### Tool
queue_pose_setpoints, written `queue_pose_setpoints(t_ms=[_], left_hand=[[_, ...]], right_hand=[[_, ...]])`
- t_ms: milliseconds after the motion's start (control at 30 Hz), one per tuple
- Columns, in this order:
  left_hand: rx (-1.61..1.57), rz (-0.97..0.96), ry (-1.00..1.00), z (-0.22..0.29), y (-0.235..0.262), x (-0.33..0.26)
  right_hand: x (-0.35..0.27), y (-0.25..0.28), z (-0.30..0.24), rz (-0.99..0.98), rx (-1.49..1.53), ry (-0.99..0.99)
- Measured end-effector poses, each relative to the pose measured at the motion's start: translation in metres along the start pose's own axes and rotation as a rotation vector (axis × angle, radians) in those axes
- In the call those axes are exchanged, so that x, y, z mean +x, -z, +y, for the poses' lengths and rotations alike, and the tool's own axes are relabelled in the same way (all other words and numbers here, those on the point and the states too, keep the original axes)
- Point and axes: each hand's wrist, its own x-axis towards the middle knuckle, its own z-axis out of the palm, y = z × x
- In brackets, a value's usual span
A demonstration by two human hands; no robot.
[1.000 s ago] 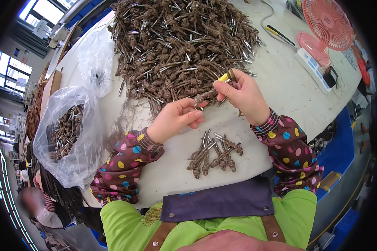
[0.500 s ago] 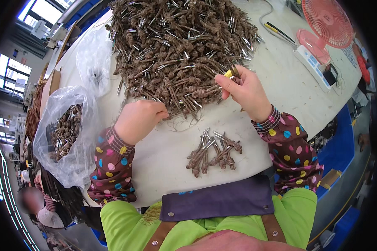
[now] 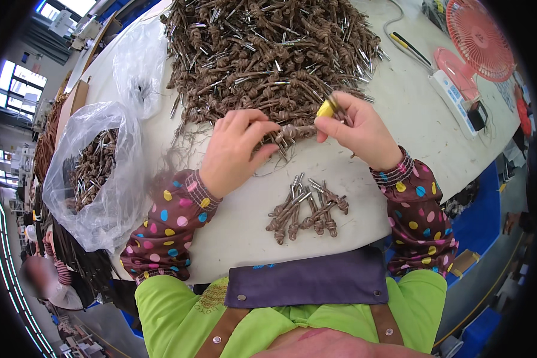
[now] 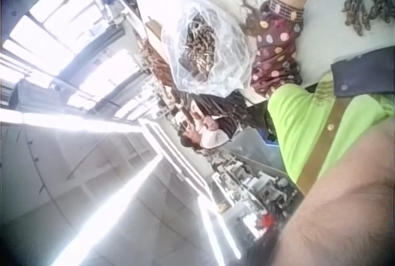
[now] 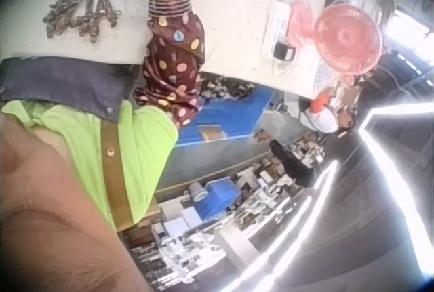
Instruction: Assembling small leather tassels and metal pin components at a workstation.
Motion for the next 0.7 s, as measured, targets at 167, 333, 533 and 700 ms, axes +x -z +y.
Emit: queue_pose_setpoints(t_ms=[167, 333, 533, 700], left_hand=[[0.141, -0.099, -0.229, -0.001, -0.014, -0.011], [0.066, -0.214, -0.237, -0.013, 0.002, -0.016], [0.121, 0.177, -0.032, -0.023, 0.015, 0.000], [0.231, 0.062, -0.014, -0.033, 0.011, 0.020]], right_hand=[[-0.005, -0.006, 0.006, -0.440, -0.355, 0.034], [-0.005, -0.006, 0.015, -0.510, -0.505, 0.090], [0.008, -0.002, 0.024, -0.088, -0.345, 0.052], [0.006, -0.007, 0.032, -0.093, -0.291, 0.047]])
